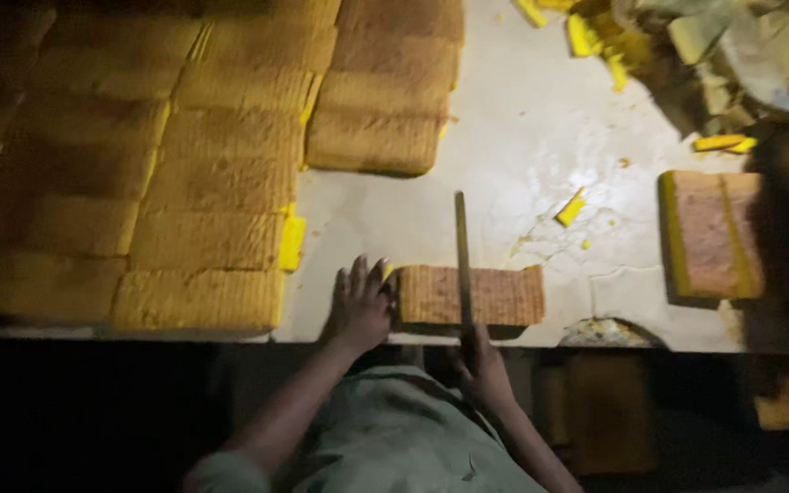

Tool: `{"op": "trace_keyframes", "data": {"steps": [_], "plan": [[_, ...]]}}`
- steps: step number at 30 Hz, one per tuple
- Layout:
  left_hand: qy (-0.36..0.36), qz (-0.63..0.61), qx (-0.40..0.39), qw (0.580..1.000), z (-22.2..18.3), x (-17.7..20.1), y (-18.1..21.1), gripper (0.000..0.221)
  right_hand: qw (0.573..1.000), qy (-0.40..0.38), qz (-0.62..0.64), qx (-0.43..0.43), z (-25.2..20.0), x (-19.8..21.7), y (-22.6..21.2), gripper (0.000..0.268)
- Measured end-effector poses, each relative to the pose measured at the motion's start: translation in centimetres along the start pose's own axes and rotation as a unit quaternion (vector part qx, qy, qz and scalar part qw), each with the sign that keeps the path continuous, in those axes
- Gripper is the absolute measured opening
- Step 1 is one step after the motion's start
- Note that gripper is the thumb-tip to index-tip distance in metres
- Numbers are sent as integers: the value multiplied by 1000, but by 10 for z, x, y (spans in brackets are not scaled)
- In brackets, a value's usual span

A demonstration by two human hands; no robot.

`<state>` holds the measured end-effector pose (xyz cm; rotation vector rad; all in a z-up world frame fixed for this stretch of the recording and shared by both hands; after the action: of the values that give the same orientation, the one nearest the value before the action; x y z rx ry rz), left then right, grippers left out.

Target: The person removes a rectangular yellow food block from a metal tray, unwraps it from a leaf, and places it on a worktable. Using a long knife, the person slices the block into strips and then into smaller rectangular pieces, arranging them on the table.

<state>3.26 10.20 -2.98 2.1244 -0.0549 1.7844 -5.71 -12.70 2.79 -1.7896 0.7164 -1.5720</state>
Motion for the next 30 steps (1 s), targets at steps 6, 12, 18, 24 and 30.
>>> {"op": "trace_keyframes", "data": {"steps": [6,12,18,24,30], "plan": [[170,-48,157,972,1,-30,-58,57,987,70,-46,-135,-41,103,134,42],[176,-196,510,819,102,-79,-57,69,995,22,-63,-79,-13,186,238,54],[138,-213,240,937,229,-39,163,62,988,30,-77,-134,58,257,269,32],[87,-210,-16,974,196,36,302,57,997,-72,5,17,113,270,253,33],[48,-301,301,904,104,18,217,74,982,-170,25,73,135,237,247,30]]}}
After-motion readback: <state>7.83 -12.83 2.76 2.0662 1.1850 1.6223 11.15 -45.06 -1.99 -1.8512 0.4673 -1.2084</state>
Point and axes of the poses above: each hand's wrist, its own z-axis towards the middle knuckle, its own x-axis out of the back of the hand, y = z × x, the point moved 6 cm from there along z, towards the middle knuckle, and after that the axes turned 4 degrees about x, right-handed, at the moved point
